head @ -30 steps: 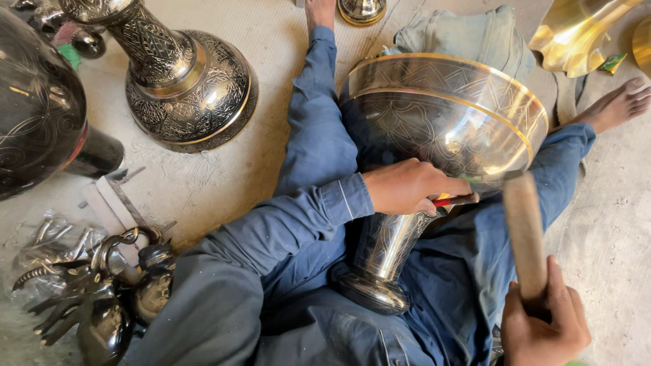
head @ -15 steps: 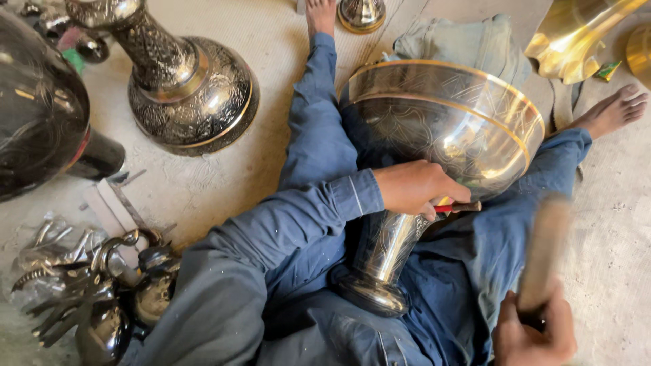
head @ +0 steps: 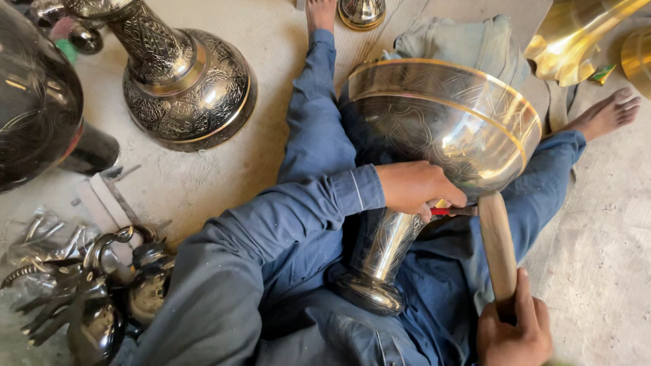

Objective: The person sits on the floor and uses a chisel and wooden mallet to engrave a decorative pattern onto the neck of a large silver-colored metal vessel. They repeatedly tap the chisel to create fine lines and adjust the vessel's position as needed.

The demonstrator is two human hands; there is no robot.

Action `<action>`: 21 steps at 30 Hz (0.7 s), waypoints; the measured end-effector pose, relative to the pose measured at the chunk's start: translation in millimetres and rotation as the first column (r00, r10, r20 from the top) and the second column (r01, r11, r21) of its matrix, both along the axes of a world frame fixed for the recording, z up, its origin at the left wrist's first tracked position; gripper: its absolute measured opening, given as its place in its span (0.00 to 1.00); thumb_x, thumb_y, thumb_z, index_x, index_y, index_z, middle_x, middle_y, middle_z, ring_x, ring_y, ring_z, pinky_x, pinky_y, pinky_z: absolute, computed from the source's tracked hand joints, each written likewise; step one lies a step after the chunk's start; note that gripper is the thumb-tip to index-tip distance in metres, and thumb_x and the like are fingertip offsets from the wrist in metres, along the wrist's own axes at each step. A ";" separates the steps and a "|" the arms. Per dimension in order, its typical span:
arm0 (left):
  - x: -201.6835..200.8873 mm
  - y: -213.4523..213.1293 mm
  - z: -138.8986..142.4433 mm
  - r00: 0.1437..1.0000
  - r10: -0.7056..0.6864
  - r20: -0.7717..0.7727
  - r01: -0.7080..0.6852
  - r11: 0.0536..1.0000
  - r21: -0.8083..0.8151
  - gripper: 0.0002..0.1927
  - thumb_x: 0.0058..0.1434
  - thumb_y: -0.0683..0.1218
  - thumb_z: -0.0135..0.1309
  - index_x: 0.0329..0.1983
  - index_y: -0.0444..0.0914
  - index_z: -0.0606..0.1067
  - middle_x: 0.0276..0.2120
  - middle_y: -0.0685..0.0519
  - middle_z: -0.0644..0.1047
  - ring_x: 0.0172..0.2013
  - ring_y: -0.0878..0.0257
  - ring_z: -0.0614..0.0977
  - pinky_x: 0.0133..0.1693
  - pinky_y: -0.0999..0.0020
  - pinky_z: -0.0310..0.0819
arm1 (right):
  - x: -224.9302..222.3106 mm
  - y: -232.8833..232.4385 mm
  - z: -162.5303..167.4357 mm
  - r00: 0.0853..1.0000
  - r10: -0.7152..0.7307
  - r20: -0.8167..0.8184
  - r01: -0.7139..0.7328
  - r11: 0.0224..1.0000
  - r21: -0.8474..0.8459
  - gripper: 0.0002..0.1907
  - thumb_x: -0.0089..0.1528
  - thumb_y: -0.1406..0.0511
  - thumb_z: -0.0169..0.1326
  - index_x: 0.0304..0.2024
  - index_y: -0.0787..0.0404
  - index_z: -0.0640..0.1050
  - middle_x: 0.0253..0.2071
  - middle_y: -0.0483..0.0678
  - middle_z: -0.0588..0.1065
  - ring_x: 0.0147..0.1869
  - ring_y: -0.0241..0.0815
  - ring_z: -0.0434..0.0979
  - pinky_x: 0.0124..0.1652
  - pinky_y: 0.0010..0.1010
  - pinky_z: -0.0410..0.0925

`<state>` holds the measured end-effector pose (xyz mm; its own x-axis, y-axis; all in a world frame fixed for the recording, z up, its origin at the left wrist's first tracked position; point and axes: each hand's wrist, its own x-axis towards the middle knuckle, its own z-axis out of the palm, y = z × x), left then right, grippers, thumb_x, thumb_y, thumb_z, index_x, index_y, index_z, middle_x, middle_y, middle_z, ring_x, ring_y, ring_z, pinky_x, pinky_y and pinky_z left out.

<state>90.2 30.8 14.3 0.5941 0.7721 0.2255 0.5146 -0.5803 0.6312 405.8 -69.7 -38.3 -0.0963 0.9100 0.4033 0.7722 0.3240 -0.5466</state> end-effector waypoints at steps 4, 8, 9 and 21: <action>-4.9 -4.6 2.0 0.999 0.032 -0.032 -0.030 0.999 0.045 0.34 0.46 0.42 0.70 0.57 0.45 0.72 0.32 0.47 0.82 0.36 0.44 0.84 0.38 0.52 0.76 | 2.4 8.0 -10.5 0.995 0.003 -0.100 -0.001 1.000 0.016 0.29 0.56 0.79 0.59 0.62 0.66 0.79 0.35 0.55 0.75 0.33 0.43 0.78 0.38 0.31 0.70; -8.2 -12.2 2.4 1.000 0.027 0.016 -0.026 0.999 -0.043 0.34 0.48 0.42 0.70 0.59 0.47 0.72 0.30 0.47 0.82 0.34 0.47 0.85 0.36 0.53 0.76 | 4.3 6.7 -19.4 0.990 0.000 -0.144 0.001 1.000 0.006 0.35 0.53 0.78 0.63 0.66 0.68 0.77 0.39 0.57 0.76 0.37 0.46 0.78 0.40 0.33 0.70; -9.3 -12.7 2.9 0.999 0.032 -0.002 -0.032 0.997 -0.066 0.34 0.48 0.42 0.69 0.59 0.48 0.72 0.28 0.48 0.81 0.33 0.48 0.85 0.36 0.54 0.76 | 3.3 4.7 -19.3 0.991 0.026 -0.133 -0.018 0.998 0.060 0.35 0.54 0.78 0.63 0.65 0.70 0.76 0.41 0.58 0.76 0.40 0.47 0.79 0.43 0.33 0.71; -14.9 -65.1 -13.3 0.736 0.425 0.527 -0.437 0.893 -0.110 0.21 0.61 0.37 0.63 0.57 0.40 0.73 0.42 0.50 0.82 0.38 0.59 0.88 0.41 0.65 0.81 | -16.1 14.1 36.3 0.982 0.131 0.137 -0.156 0.969 0.193 0.26 0.55 0.79 0.64 0.56 0.72 0.77 0.36 0.61 0.75 0.34 0.48 0.77 0.37 0.31 0.70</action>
